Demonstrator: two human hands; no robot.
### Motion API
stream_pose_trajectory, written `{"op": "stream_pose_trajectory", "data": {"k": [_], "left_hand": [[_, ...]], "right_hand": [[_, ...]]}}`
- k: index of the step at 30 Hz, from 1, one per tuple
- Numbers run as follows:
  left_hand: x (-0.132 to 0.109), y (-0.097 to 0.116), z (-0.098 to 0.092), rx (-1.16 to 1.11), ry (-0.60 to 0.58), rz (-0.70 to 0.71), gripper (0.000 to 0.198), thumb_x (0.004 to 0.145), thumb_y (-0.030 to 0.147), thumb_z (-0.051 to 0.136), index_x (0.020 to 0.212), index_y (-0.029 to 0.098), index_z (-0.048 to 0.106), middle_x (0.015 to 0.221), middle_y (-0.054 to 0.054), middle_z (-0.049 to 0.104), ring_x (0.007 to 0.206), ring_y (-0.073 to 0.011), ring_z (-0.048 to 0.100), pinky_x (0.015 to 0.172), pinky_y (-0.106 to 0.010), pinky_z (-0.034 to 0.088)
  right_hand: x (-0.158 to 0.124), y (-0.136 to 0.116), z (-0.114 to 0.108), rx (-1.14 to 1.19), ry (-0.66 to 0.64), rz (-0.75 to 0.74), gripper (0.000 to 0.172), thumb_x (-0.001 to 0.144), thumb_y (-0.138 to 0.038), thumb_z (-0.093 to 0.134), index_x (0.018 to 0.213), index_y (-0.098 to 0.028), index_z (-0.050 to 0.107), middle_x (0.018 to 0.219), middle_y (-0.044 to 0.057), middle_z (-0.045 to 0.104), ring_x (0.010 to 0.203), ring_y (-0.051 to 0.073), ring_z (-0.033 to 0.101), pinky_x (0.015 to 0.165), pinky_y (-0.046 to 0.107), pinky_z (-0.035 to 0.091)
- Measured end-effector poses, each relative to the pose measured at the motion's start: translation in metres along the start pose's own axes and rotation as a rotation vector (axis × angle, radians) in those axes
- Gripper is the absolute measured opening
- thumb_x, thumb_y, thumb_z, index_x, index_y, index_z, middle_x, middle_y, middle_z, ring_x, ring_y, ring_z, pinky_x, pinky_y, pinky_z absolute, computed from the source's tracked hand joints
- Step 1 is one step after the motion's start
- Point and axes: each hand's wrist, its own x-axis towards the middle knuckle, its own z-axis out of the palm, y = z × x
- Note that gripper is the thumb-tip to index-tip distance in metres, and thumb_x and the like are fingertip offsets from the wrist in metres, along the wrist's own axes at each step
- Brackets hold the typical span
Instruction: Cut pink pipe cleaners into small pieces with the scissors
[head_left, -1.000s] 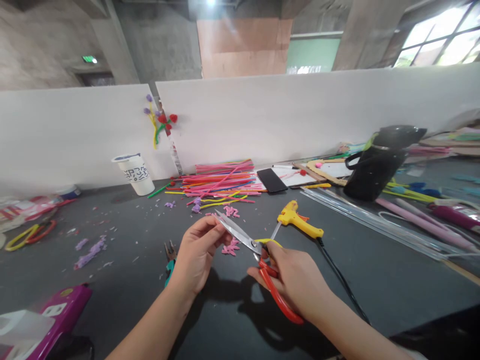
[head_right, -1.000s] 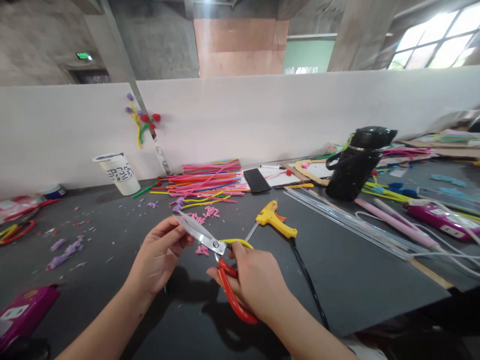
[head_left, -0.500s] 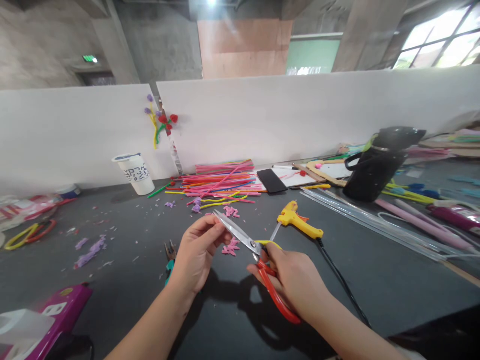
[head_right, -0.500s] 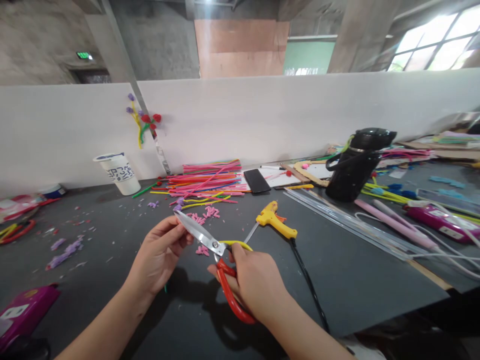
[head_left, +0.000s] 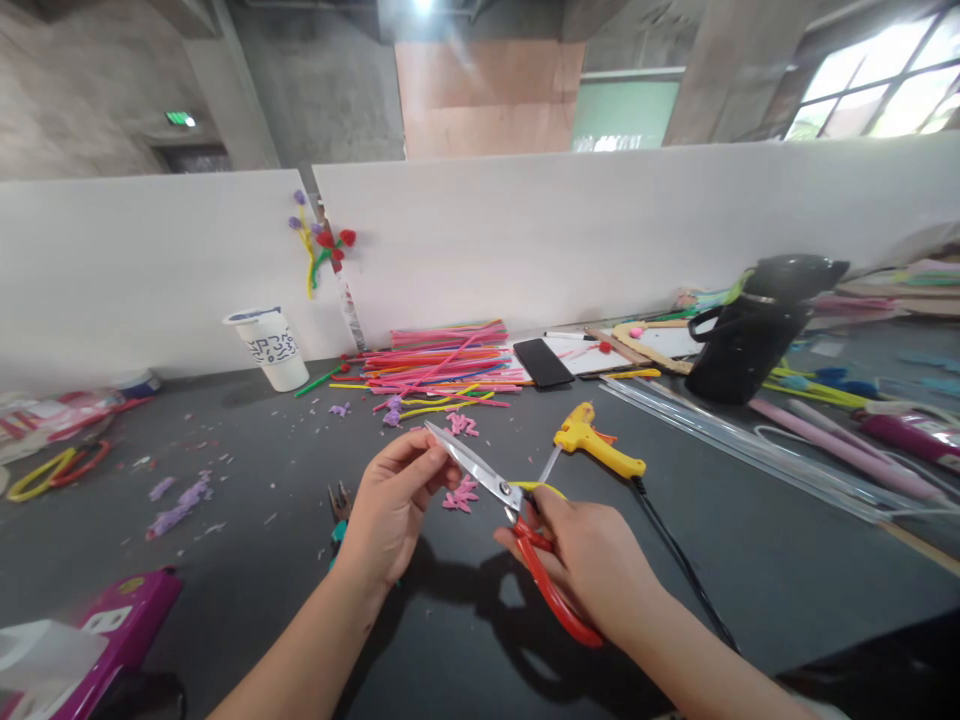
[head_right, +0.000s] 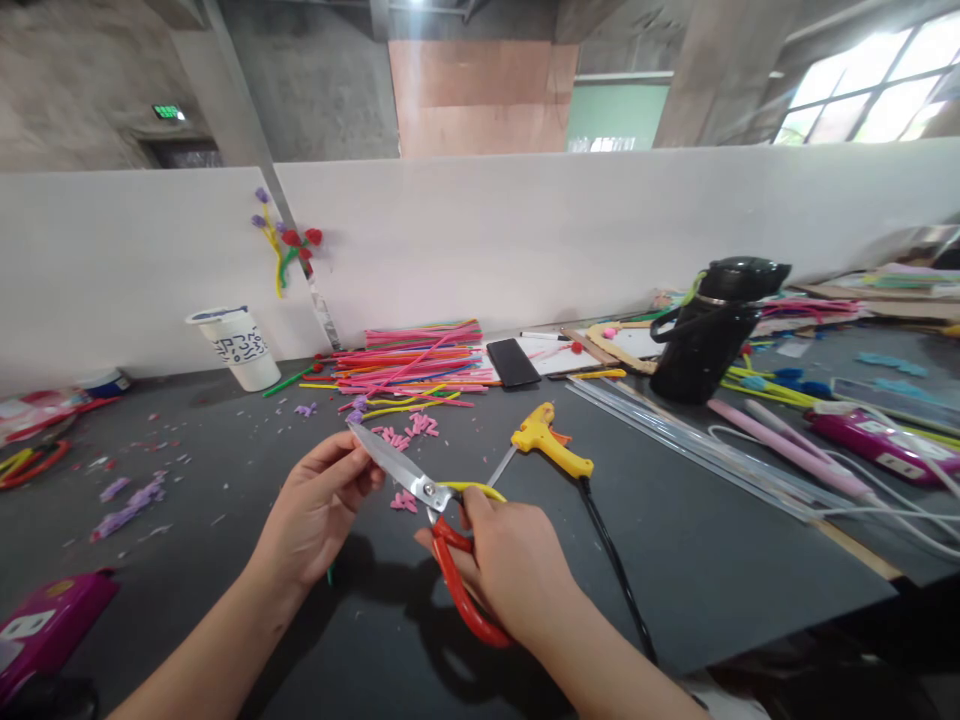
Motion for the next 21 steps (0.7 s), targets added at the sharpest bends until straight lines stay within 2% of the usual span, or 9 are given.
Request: {"op": "stream_pose_trajectory", "data": {"k": [7, 14, 17, 21], "left_hand": [[0.0004, 0.0006, 0.0008, -0.014, 0.009, -0.007, 0.002, 0.069, 0.015, 0.06, 0.071, 0.015, 0.06, 0.064, 0.0, 0.06, 0.056, -0.0075, 0.055, 0.057, -0.019, 0.043], [-0.0005, 0.001, -0.0002, 0.032, 0.026, 0.018, 0.003, 0.068, 0.018, 0.06, 0.069, 0.015, 0.06, 0.062, 0.001, 0.059, 0.055, -0.0075, 0.053, 0.056, -0.02, 0.043], [0.0, 0.0003, 0.0003, 0.137, 0.071, 0.037, 0.004, 0.067, 0.019, 0.061, 0.069, 0.016, 0.059, 0.063, 0.001, 0.06, 0.055, -0.0085, 0.053, 0.055, -0.021, 0.042], [-0.0016, -0.0039, 0.0051, 0.289, 0.049, -0.031, 0.007, 0.066, 0.021, 0.061, 0.066, 0.015, 0.057, 0.057, 0.002, 0.058, 0.052, -0.0087, 0.052, 0.053, -0.021, 0.041]], "right_hand": [[0.0, -0.0045, -0.0008, 0.086, -0.044, 0.041, 0.031, 0.076, -0.052, 0.041, 0.07, -0.021, 0.045, 0.051, -0.002, 0.055, 0.048, 0.014, 0.053, 0.045, 0.022, 0.024], [0.0007, -0.0039, -0.0015, 0.095, -0.049, 0.048, 0.029, 0.075, -0.049, 0.042, 0.068, -0.022, 0.043, 0.052, -0.001, 0.054, 0.047, 0.014, 0.051, 0.046, 0.023, 0.024], [0.0032, -0.0031, 0.0012, 0.246, -0.05, 0.132, 0.029, 0.074, -0.048, 0.044, 0.064, -0.022, 0.039, 0.051, -0.003, 0.05, 0.046, 0.012, 0.047, 0.045, 0.022, 0.025], [0.0089, -0.0044, 0.0033, 0.643, -0.039, 0.27, 0.02, 0.071, -0.037, 0.048, 0.062, -0.021, 0.04, 0.053, -0.005, 0.045, 0.046, 0.009, 0.044, 0.046, 0.02, 0.031]]}}
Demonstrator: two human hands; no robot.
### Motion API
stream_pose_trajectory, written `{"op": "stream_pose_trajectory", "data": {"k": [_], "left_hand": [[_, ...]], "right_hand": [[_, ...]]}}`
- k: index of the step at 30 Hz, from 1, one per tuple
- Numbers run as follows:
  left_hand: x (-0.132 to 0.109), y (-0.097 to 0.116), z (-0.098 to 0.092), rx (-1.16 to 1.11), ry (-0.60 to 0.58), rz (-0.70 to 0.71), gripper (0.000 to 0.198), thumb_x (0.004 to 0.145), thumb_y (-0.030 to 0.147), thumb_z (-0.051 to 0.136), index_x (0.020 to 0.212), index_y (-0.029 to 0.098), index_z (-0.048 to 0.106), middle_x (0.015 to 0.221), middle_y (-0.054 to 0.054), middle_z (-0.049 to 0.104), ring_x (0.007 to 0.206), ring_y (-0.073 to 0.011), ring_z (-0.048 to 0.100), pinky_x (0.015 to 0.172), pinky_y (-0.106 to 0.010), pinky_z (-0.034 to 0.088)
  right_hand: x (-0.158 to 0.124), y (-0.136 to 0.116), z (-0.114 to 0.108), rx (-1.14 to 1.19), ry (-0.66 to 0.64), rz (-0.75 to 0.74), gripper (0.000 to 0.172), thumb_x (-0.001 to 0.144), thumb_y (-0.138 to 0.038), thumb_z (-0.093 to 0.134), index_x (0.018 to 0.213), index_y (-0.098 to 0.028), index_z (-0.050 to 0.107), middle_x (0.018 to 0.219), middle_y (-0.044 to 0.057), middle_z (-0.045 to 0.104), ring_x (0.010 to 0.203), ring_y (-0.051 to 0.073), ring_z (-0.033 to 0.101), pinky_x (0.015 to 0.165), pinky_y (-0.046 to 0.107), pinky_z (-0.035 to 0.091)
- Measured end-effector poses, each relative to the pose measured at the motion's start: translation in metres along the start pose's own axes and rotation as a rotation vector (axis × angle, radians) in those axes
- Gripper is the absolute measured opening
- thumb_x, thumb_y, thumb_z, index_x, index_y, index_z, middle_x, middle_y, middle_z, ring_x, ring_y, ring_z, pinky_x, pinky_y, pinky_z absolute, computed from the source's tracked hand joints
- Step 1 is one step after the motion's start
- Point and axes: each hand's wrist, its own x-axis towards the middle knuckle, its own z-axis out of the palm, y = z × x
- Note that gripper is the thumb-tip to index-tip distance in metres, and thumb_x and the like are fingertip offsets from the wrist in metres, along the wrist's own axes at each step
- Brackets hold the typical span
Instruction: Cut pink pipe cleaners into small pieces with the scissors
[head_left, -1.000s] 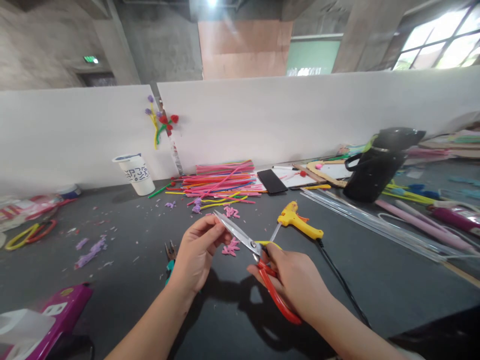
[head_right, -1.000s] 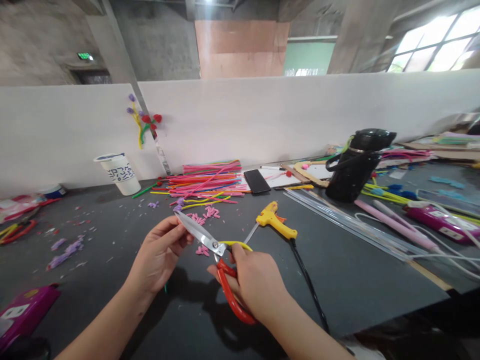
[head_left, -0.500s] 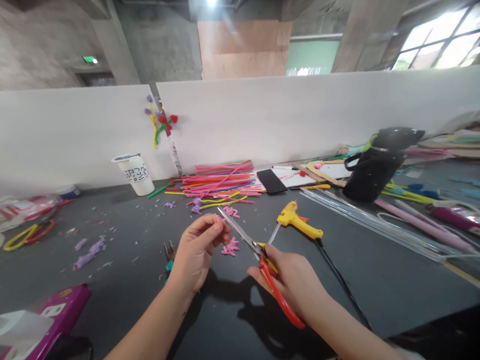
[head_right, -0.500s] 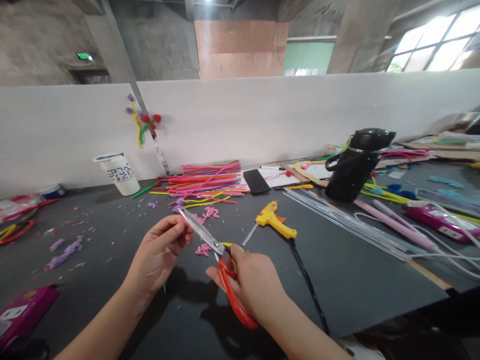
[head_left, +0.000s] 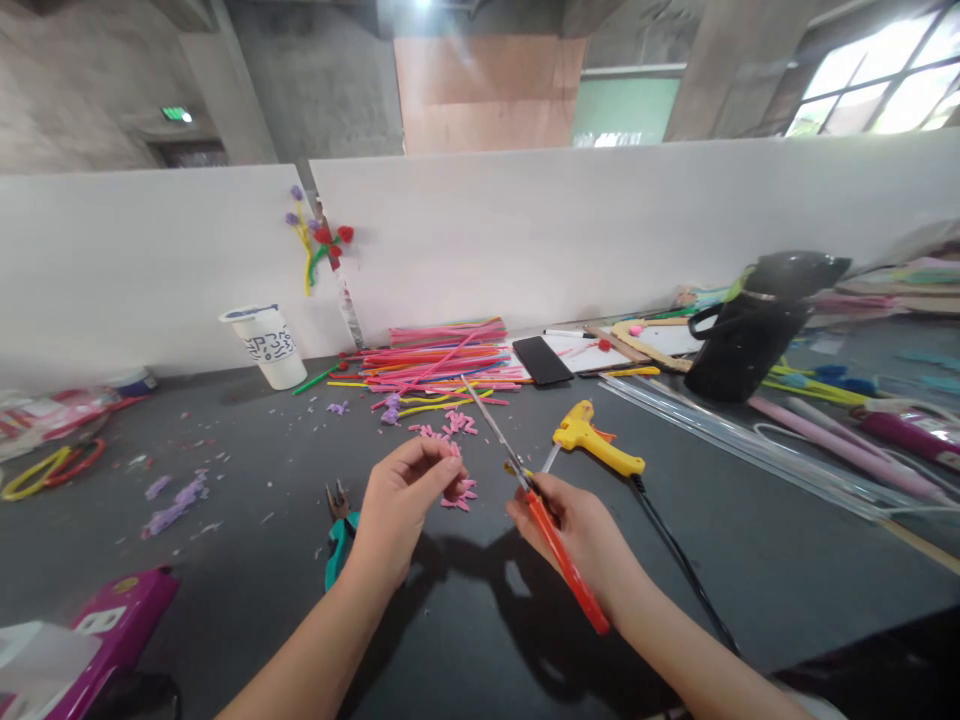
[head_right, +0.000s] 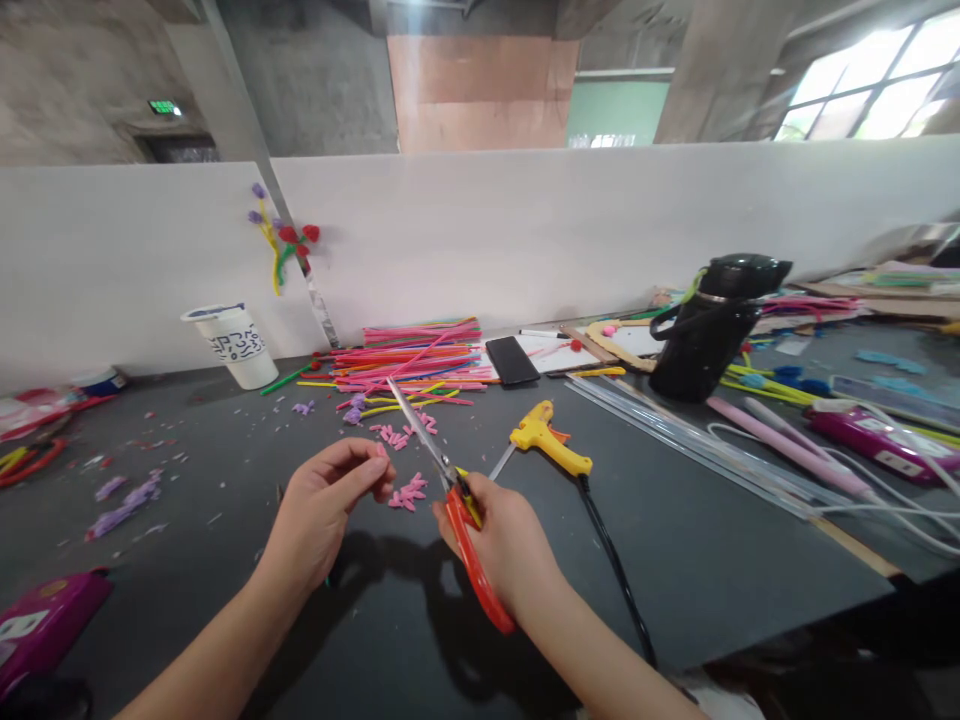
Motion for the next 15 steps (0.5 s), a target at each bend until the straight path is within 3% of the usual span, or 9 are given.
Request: {"op": "stream_pose_trajectory", "data": {"k": [6, 10, 15], "left_hand": [[-0.007, -0.007, 0.01, 0.269, -0.077, -0.069, 0.009, 0.066, 0.023, 0.058, 0.063, 0.015, 0.054, 0.052, 0.003, 0.052, 0.049, -0.0086, 0.048, 0.05, -0.02, 0.038], [-0.01, -0.011, 0.011, 0.428, -0.126, -0.036, 0.009, 0.067, 0.023, 0.056, 0.063, 0.016, 0.053, 0.053, 0.004, 0.05, 0.051, -0.0095, 0.047, 0.05, -0.021, 0.038], [-0.01, -0.013, 0.013, 0.456, -0.153, -0.021, 0.007, 0.066, 0.022, 0.056, 0.062, 0.016, 0.054, 0.055, 0.002, 0.051, 0.052, -0.0103, 0.047, 0.05, -0.021, 0.038]], "right_hand": [[0.006, -0.015, 0.0, 0.449, -0.044, 0.12, 0.01, 0.068, -0.028, 0.052, 0.071, -0.02, 0.048, 0.041, -0.011, 0.036, 0.034, 0.006, 0.035, 0.042, 0.021, 0.037], [0.009, -0.018, 0.003, 0.542, -0.064, 0.154, 0.013, 0.067, -0.029, 0.055, 0.071, -0.019, 0.049, 0.039, -0.011, 0.038, 0.032, 0.005, 0.036, 0.039, 0.019, 0.037], [0.008, -0.016, 0.006, 0.528, -0.064, 0.142, 0.014, 0.067, -0.03, 0.055, 0.07, -0.019, 0.047, 0.041, -0.011, 0.04, 0.031, 0.004, 0.037, 0.033, 0.016, 0.032]]}}
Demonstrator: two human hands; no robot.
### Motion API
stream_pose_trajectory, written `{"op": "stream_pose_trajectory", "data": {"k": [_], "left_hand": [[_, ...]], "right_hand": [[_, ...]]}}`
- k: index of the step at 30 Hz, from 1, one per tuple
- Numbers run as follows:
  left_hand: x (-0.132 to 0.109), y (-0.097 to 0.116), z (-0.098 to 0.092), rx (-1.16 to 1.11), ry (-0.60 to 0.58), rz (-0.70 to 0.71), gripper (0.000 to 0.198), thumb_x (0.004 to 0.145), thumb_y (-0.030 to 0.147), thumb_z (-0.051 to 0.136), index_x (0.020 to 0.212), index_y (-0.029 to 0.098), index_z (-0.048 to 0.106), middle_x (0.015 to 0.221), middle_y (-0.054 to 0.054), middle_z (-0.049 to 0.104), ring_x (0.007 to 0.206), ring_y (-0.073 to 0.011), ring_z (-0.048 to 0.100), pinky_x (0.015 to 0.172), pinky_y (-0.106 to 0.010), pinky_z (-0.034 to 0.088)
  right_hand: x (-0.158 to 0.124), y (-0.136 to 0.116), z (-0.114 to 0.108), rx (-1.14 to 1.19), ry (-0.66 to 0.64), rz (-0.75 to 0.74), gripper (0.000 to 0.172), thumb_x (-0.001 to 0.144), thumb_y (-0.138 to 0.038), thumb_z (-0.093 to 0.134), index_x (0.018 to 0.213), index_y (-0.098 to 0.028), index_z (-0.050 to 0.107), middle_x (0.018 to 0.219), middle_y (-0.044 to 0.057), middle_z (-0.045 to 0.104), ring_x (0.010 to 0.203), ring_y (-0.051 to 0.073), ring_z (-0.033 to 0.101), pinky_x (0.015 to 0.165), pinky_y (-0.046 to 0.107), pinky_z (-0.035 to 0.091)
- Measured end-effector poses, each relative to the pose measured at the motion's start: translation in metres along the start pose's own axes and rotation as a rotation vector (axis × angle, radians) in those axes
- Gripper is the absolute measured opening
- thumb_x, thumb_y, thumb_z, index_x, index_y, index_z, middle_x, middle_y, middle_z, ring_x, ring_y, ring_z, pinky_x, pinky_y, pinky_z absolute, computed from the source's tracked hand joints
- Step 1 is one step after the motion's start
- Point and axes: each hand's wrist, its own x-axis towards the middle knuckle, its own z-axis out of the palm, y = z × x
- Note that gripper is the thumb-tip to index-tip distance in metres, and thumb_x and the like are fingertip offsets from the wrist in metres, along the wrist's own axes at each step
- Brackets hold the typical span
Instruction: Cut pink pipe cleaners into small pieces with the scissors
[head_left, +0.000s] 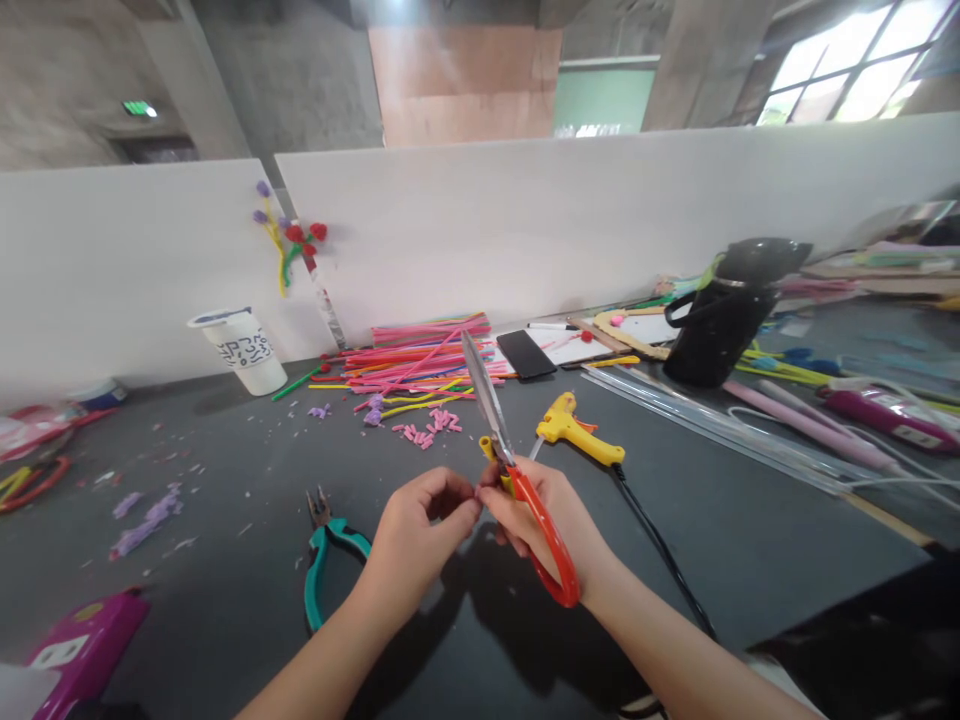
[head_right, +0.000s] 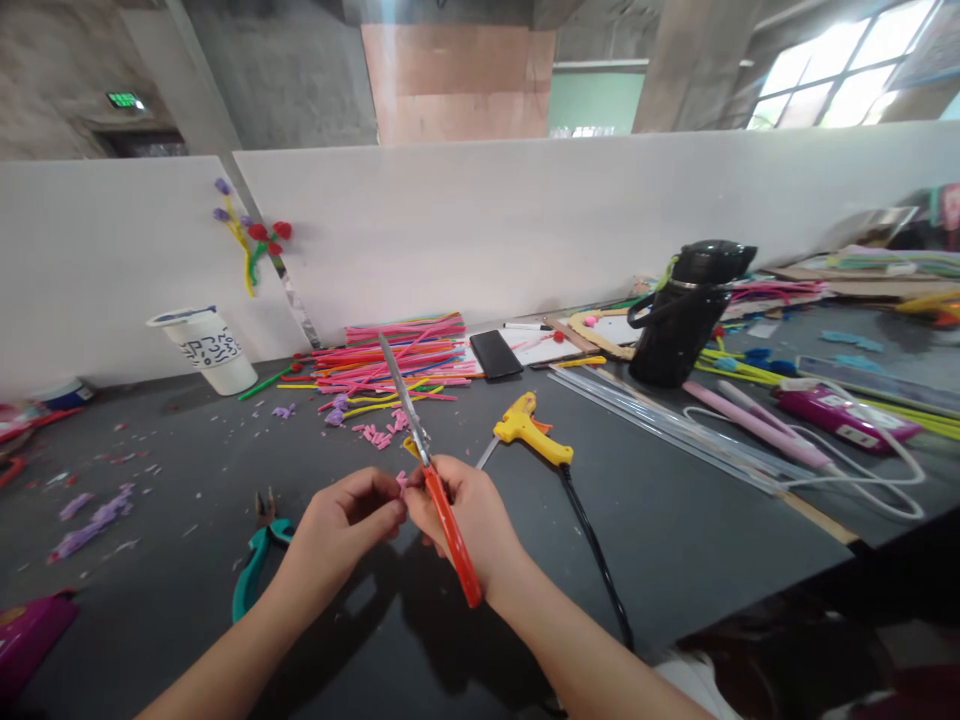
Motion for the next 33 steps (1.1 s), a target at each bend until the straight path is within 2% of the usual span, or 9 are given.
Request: {"op": "stream_pose_trajectory", "data": {"k": [7, 10, 13, 16, 19, 21, 26, 33], "left_hand": [[0.001, 0.002, -0.004, -0.301, -0.192, -0.132, 0.011, 0.066, 0.023, 0.059, 0.07, 0.013, 0.061, 0.058, -0.001, 0.057, 0.052, -0.0109, 0.05, 0.054, -0.024, 0.041], [0.001, 0.001, -0.004, -0.401, -0.227, -0.172, 0.012, 0.067, 0.024, 0.06, 0.07, 0.012, 0.061, 0.06, -0.002, 0.058, 0.052, -0.0106, 0.051, 0.051, -0.023, 0.04], [0.002, 0.0, -0.005, -0.453, -0.179, -0.151, 0.009, 0.066, 0.022, 0.062, 0.066, 0.013, 0.06, 0.058, -0.001, 0.056, 0.05, -0.0088, 0.05, 0.051, -0.021, 0.039], [0.004, 0.0, -0.01, -0.534, -0.057, -0.096, 0.006, 0.067, 0.02, 0.062, 0.066, 0.015, 0.058, 0.058, 0.001, 0.056, 0.051, -0.0075, 0.049, 0.052, -0.02, 0.039], [0.006, 0.002, -0.017, -0.626, 0.034, -0.042, 0.004, 0.07, 0.019, 0.06, 0.068, 0.016, 0.058, 0.061, 0.001, 0.058, 0.056, -0.0077, 0.051, 0.056, -0.019, 0.04], [0.007, 0.004, -0.021, -0.672, 0.069, -0.011, 0.003, 0.07, 0.017, 0.059, 0.068, 0.016, 0.059, 0.062, 0.001, 0.057, 0.056, -0.0078, 0.052, 0.057, -0.019, 0.04], [0.007, 0.008, -0.023, -0.729, 0.097, 0.032, 0.003, 0.068, 0.015, 0.061, 0.065, 0.015, 0.059, 0.06, 0.002, 0.055, 0.054, -0.0068, 0.051, 0.055, -0.018, 0.04], [0.008, 0.006, -0.023, -0.768, 0.111, 0.045, 0.001, 0.067, 0.015, 0.062, 0.067, 0.016, 0.061, 0.058, 0.002, 0.056, 0.053, -0.0074, 0.052, 0.055, -0.019, 0.042]], "right_hand": [[-0.003, -0.008, -0.004, 0.004, -0.075, 0.019, 0.015, 0.069, -0.032, 0.052, 0.074, -0.019, 0.046, 0.045, -0.009, 0.042, 0.035, 0.005, 0.04, 0.033, 0.015, 0.029], [-0.002, -0.008, -0.005, -0.064, -0.086, -0.011, 0.015, 0.071, -0.034, 0.049, 0.075, -0.019, 0.046, 0.048, -0.008, 0.043, 0.036, 0.005, 0.039, 0.034, 0.016, 0.029], [-0.002, -0.005, -0.007, -0.232, -0.05, -0.121, 0.018, 0.073, -0.037, 0.047, 0.074, -0.019, 0.047, 0.053, -0.006, 0.045, 0.041, 0.006, 0.04, 0.039, 0.018, 0.031], [-0.003, -0.001, -0.011, -0.549, 0.022, -0.229, 0.023, 0.071, -0.042, 0.049, 0.073, -0.019, 0.047, 0.055, -0.005, 0.047, 0.047, 0.009, 0.043, 0.045, 0.02, 0.031], [-0.006, 0.003, -0.014, -0.846, 0.059, -0.269, 0.029, 0.069, -0.048, 0.051, 0.074, -0.02, 0.046, 0.051, -0.005, 0.048, 0.046, 0.011, 0.043, 0.046, 0.021, 0.028], [-0.008, 0.007, -0.015, -0.955, 0.066, -0.294, 0.031, 0.07, -0.05, 0.049, 0.076, -0.019, 0.047, 0.053, -0.003, 0.051, 0.047, 0.012, 0.046, 0.047, 0.022, 0.027], [-0.013, 0.013, -0.016, -1.069, 0.075, -0.344, 0.035, 0.073, -0.053, 0.045, 0.078, -0.019, 0.049, 0.06, 0.001, 0.058, 0.049, 0.013, 0.051, 0.047, 0.022, 0.027], [-0.015, 0.014, -0.015, -1.083, 0.082, -0.389, 0.035, 0.075, -0.052, 0.042, 0.077, -0.018, 0.049, 0.062, 0.001, 0.059, 0.047, 0.012, 0.053, 0.047, 0.021, 0.028]]}}
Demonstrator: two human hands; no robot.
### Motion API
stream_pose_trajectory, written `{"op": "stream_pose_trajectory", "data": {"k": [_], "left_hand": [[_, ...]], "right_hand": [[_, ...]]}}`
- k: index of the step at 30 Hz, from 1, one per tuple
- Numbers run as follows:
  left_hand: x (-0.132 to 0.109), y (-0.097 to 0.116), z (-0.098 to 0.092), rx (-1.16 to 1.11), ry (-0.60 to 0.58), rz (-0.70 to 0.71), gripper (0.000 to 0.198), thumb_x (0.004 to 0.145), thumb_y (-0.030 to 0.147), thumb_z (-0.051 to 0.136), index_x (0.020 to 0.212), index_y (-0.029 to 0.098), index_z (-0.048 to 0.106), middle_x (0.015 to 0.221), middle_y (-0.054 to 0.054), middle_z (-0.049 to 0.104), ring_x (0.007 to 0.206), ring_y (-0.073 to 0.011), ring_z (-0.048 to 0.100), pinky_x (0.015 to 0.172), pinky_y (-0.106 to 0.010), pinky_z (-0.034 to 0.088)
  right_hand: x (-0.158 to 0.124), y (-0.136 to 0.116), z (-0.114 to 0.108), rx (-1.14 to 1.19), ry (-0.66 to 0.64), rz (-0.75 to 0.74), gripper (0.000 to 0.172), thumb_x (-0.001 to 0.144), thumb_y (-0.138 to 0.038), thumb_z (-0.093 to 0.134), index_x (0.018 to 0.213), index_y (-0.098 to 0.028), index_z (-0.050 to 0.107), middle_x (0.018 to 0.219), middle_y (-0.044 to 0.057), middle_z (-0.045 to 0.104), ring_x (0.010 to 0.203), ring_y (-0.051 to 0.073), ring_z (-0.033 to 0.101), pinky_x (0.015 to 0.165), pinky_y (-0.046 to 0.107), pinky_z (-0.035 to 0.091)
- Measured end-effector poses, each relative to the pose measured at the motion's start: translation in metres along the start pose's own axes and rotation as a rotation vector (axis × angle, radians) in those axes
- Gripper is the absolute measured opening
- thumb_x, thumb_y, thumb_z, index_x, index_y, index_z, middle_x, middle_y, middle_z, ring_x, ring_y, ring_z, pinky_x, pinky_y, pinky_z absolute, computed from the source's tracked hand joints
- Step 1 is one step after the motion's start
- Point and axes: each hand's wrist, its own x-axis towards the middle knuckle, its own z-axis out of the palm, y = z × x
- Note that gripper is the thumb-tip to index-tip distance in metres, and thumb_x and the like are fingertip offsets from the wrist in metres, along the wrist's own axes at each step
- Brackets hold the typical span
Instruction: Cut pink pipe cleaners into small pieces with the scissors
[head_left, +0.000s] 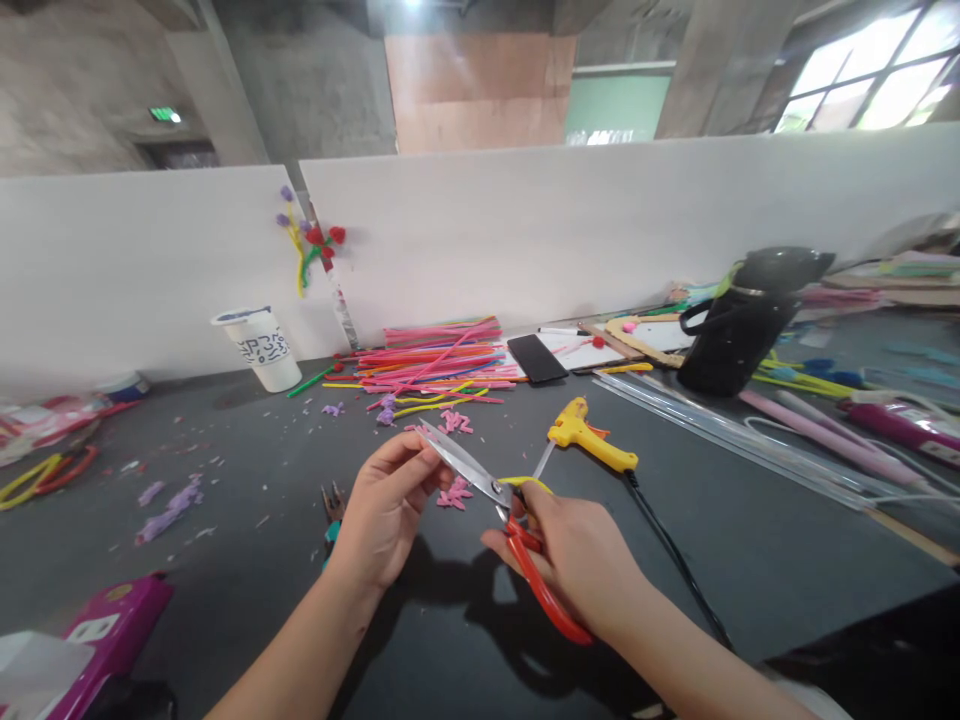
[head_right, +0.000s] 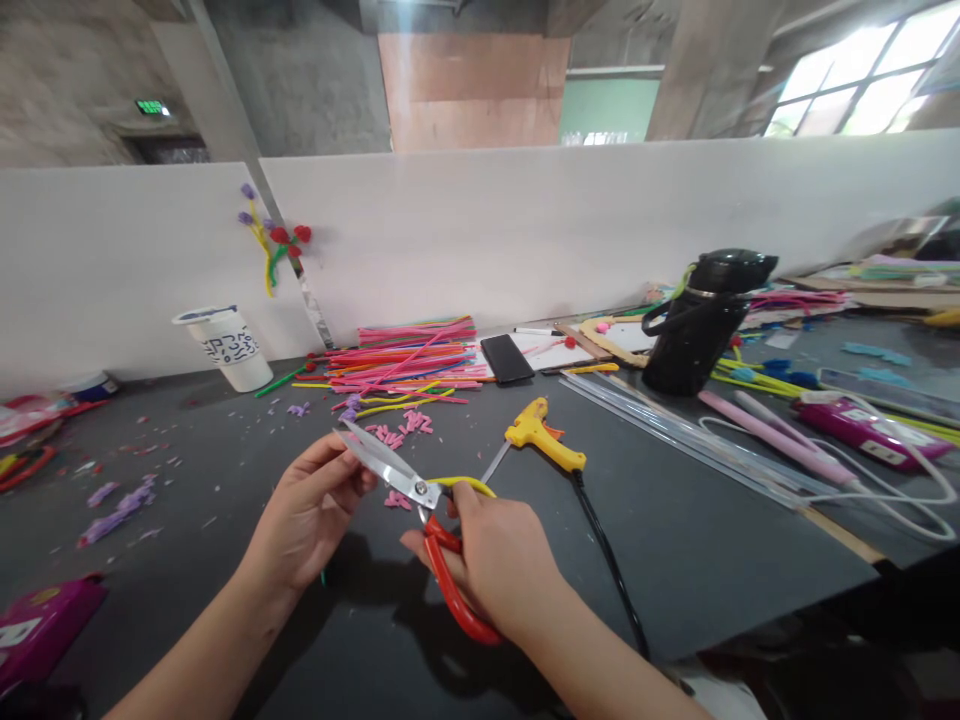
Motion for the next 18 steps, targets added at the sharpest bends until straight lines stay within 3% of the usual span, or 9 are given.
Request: {"op": "stream_pose_trajectory", "data": {"k": [18], "left_hand": [[0.0, 0.0029, 0.0006, 0.014, -0.01, -0.013, 0.002, 0.067, 0.016, 0.062, 0.067, 0.015, 0.061, 0.059, 0.002, 0.056, 0.053, -0.0059, 0.051, 0.054, -0.017, 0.041]], "right_hand": [[-0.0009, 0.0002, 0.0012, -0.017, 0.011, 0.0, 0.032, 0.077, -0.051, 0.041, 0.072, -0.02, 0.047, 0.057, -0.001, 0.057, 0.045, 0.013, 0.052, 0.045, 0.022, 0.027]]}}
